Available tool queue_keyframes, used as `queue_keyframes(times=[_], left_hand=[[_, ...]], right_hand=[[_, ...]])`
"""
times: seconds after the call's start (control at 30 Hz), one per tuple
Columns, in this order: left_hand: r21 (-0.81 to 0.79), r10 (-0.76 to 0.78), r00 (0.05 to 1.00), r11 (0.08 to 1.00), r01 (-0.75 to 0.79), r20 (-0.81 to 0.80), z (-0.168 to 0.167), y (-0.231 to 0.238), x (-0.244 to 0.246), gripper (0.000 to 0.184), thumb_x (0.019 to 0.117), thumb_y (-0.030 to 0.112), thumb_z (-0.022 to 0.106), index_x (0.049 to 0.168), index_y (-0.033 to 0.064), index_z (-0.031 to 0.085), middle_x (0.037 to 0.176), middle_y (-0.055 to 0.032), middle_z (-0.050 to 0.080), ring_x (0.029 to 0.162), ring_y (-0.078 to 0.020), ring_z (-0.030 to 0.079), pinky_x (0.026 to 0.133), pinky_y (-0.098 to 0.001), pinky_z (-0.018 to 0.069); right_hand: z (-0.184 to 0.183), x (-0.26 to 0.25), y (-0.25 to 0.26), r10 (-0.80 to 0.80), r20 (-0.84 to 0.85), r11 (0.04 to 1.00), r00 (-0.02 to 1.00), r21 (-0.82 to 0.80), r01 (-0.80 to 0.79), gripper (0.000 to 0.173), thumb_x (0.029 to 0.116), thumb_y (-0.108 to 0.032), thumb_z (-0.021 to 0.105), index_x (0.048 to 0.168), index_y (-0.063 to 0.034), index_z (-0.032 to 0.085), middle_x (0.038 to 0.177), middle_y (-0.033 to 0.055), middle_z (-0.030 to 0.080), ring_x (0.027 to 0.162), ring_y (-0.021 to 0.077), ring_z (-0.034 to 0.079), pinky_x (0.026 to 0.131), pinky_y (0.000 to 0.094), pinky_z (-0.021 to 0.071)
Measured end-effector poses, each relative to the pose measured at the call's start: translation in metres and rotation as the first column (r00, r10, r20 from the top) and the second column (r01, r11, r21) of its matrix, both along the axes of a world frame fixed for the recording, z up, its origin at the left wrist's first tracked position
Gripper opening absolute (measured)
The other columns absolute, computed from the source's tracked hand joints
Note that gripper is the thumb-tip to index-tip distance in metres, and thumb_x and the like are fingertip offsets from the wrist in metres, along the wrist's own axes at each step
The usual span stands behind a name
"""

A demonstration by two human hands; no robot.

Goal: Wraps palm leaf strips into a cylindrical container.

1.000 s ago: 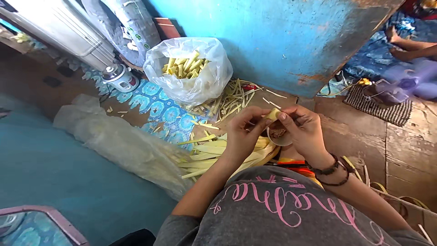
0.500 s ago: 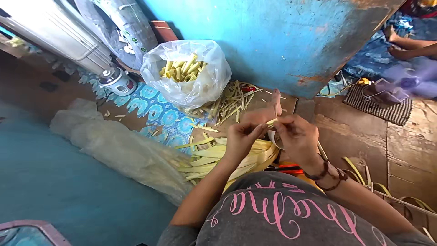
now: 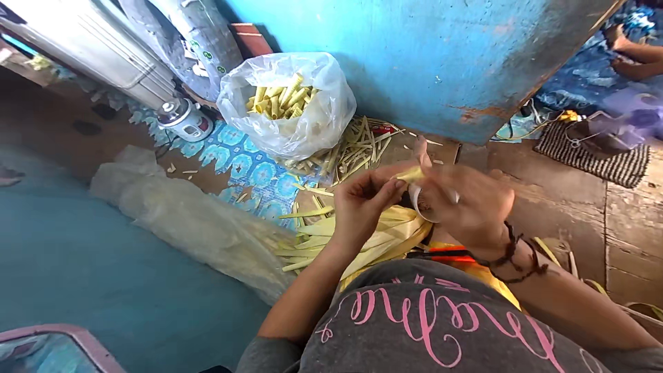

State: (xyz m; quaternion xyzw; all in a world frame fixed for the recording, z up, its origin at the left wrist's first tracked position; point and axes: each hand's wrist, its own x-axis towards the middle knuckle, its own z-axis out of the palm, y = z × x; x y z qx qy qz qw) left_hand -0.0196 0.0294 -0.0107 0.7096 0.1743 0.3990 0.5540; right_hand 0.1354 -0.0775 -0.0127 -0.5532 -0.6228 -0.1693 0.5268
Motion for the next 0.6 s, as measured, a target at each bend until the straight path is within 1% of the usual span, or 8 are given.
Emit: queue_keyframes(times=[0.07, 0.17, 0.23, 0.3, 0.37, 0.43, 0.53, 0.6], left_hand=[[-0.038, 0.017, 0.998, 0.999, -0.015, 0.062, 0.005, -0.009, -0.004, 0.007, 0.0963, 0.004, 0.064, 0.09, 0.0058, 0.069, 0.075, 0.0044, 0.067, 0.064, -0.0016, 0.063, 0.062, -0.0213, 0.0562], [-0.404, -0.185, 0.961, 0.879, 0.255, 0.204, 0.011, -0.017, -0.012, 0.019, 0.1026, 0.013, 0.058, 0.104, 0.0144, 0.077, 0.086, 0.0043, 0.073, 0.075, -0.0031, 0.068, 0.074, -0.0238, 0.0589], [-0.616, -0.326, 0.915, 0.678, 0.4, 0.236, 0.01, -0.01, -0.013, 0.019, 0.1015, 0.014, 0.058, 0.097, 0.0178, 0.077, 0.084, 0.0034, 0.074, 0.075, -0.0029, 0.069, 0.075, -0.0218, 0.0582], [-0.655, -0.408, 0.897, 0.635, 0.41, 0.167, 0.004, 0.0, -0.011, 0.019, 0.1019, 0.016, 0.054, 0.096, 0.0176, 0.071, 0.083, 0.0057, 0.072, 0.077, -0.0014, 0.068, 0.077, -0.0211, 0.0569], [-0.524, -0.401, 0.91, 0.755, 0.395, 0.107, 0.001, 0.008, -0.011, 0.007, 0.097, 0.017, 0.066, 0.102, 0.0149, 0.07, 0.087, 0.0056, 0.07, 0.08, -0.0022, 0.066, 0.078, -0.022, 0.0567], [-0.293, -0.332, 0.937, 0.89, 0.35, 0.111, 0.002, 0.01, -0.01, 0.015, 0.0857, 0.007, 0.078, 0.097, 0.0123, 0.069, 0.085, 0.0051, 0.071, 0.077, -0.0025, 0.067, 0.074, -0.0223, 0.058], [0.018, -0.245, 0.966, 0.969, 0.245, 0.086, 0.006, 0.003, -0.008, 0.021, 0.0788, 0.0, 0.082, 0.092, 0.0084, 0.068, 0.088, 0.0048, 0.069, 0.081, -0.0033, 0.067, 0.077, -0.0247, 0.0595], [0.081, -0.238, 0.97, 0.969, 0.233, 0.054, 0.01, 0.0, -0.009, 0.025, 0.0811, -0.001, 0.08, 0.102, 0.0043, 0.068, 0.097, 0.0021, 0.071, 0.088, -0.0054, 0.068, 0.082, -0.0272, 0.06]], right_hand=[[-0.007, -0.003, 0.0, 0.066, 0.15, 0.989, 0.987, 0.121, -0.084, 0.01, 0.0974, -0.006, 0.067, 0.105, -0.0001, 0.07, 0.106, 0.0132, 0.072, 0.106, 0.0179, 0.07, 0.093, 0.0289, 0.0576], [-0.018, -0.005, -0.002, 0.145, 0.204, 0.973, 0.968, 0.148, -0.177, 0.012, 0.0975, -0.005, 0.066, 0.109, -0.0034, 0.071, 0.123, 0.0131, 0.067, 0.126, 0.0237, 0.061, 0.108, 0.0387, 0.052], [-0.022, -0.007, -0.004, 0.173, 0.198, 0.972, 0.965, 0.122, -0.199, 0.013, 0.0994, -0.008, 0.064, 0.111, -0.0057, 0.069, 0.127, 0.0103, 0.065, 0.13, 0.0211, 0.059, 0.111, 0.0388, 0.0497], [-0.021, -0.008, -0.002, 0.204, 0.105, 0.973, 0.973, 0.09, -0.214, 0.01, 0.0965, -0.01, 0.068, 0.105, -0.0072, 0.073, 0.124, 0.0095, 0.067, 0.124, 0.0175, 0.062, 0.107, 0.0336, 0.0517], [-0.012, -0.01, -0.002, 0.249, -0.08, 0.967, 0.965, 0.077, -0.243, 0.003, 0.091, -0.012, 0.072, 0.091, -0.0085, 0.073, 0.12, 0.0058, 0.066, 0.116, 0.0116, 0.062, 0.097, 0.0263, 0.0545], [0.0, -0.01, -0.005, 0.258, -0.219, 0.966, 0.941, 0.071, -0.249, 0.01, 0.0875, -0.018, 0.076, 0.086, -0.01, 0.071, 0.112, 0.0006, 0.065, 0.108, 0.0064, 0.062, 0.091, 0.0226, 0.0557], [0.013, -0.01, -0.005, 0.257, -0.335, 0.959, 0.907, -0.031, -0.283, 0.028, 0.0893, -0.018, 0.079, 0.107, -0.0059, 0.061, 0.1, -0.0001, 0.067, 0.09, 0.0046, 0.066, 0.08, 0.023, 0.0594], [0.022, -0.007, -0.007, 0.252, -0.452, 0.937, 0.856, -0.108, -0.333, 0.03, 0.0912, -0.011, 0.075, 0.117, -0.0061, 0.059, 0.094, -0.0047, 0.067, 0.083, 0.0013, 0.066, 0.076, 0.0197, 0.0601]])
